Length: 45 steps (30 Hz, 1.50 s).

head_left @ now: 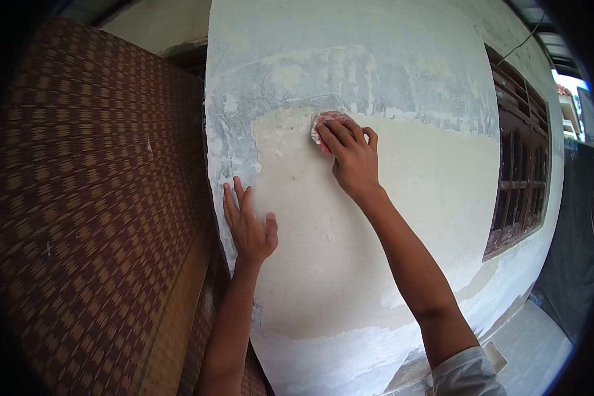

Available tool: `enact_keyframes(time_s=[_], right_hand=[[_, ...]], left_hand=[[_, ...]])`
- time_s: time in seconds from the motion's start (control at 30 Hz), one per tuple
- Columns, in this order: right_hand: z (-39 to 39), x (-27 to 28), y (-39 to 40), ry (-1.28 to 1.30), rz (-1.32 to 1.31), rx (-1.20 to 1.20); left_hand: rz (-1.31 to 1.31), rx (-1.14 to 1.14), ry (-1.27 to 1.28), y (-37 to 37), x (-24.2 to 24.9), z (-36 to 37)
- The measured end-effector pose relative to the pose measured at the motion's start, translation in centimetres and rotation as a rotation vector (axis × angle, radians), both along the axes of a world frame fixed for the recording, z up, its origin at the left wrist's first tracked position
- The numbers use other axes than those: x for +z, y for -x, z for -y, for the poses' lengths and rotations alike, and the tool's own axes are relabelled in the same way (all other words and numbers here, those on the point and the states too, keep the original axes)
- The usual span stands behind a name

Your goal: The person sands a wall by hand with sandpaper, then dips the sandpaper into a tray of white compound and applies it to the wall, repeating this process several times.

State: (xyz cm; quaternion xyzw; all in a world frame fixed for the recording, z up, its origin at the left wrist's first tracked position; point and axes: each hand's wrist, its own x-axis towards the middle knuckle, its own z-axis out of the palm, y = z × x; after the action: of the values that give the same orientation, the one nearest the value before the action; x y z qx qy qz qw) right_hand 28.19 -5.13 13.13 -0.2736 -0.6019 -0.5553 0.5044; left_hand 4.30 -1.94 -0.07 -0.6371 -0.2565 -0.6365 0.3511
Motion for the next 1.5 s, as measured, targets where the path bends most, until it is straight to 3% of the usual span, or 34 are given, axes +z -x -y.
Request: enact_keyframes(time_s=[0.23, 0.43, 0.53, 0.73, 1.0, 1.1, 1.27, 1.5], right_hand=[[1.1, -8.9, -0.9, 0.164, 0.077, -0.043], [0.9, -1.5, 0.8, 0.005, 0.05, 0.037], [-0.7, -1.1, 1.0, 0.037, 0.054, -0.004], [0.5, -10.0, -1.2, 0.163, 0.112, -0.021], [-0.8, 0.1, 1.0, 0.005, 0.073, 0.01], [-1.0, -2.2, 0.8, 0.076, 0.086, -0.017], [-0.4, -10.6, -1.1, 0.166, 0.129, -0.014], [0.1, -1.9, 0.9, 0.031, 0.083, 0.025]], left_hand=[[0.001, 0.036, -0.018, -0.3, -0.1, 0.1], [0.02, 0.058, -0.015, -0.4, 0.0, -0.1], [0.029, 0.058, -0.011, -0.3, -0.1, -0.3], [0.033, 0.064, 0.002, -0.5, -0.4, -0.1], [0.048, 0.056, -0.006, -0.3, -0.2, -0.3], [0.047, 0.047, 0.003, -0.2, -0.3, -0.3], [0.046, 0.048, 0.038, -0.3, -0.3, 0.1], [0.048, 0.052, 0.026, -0.1, -0.5, -0.3]])
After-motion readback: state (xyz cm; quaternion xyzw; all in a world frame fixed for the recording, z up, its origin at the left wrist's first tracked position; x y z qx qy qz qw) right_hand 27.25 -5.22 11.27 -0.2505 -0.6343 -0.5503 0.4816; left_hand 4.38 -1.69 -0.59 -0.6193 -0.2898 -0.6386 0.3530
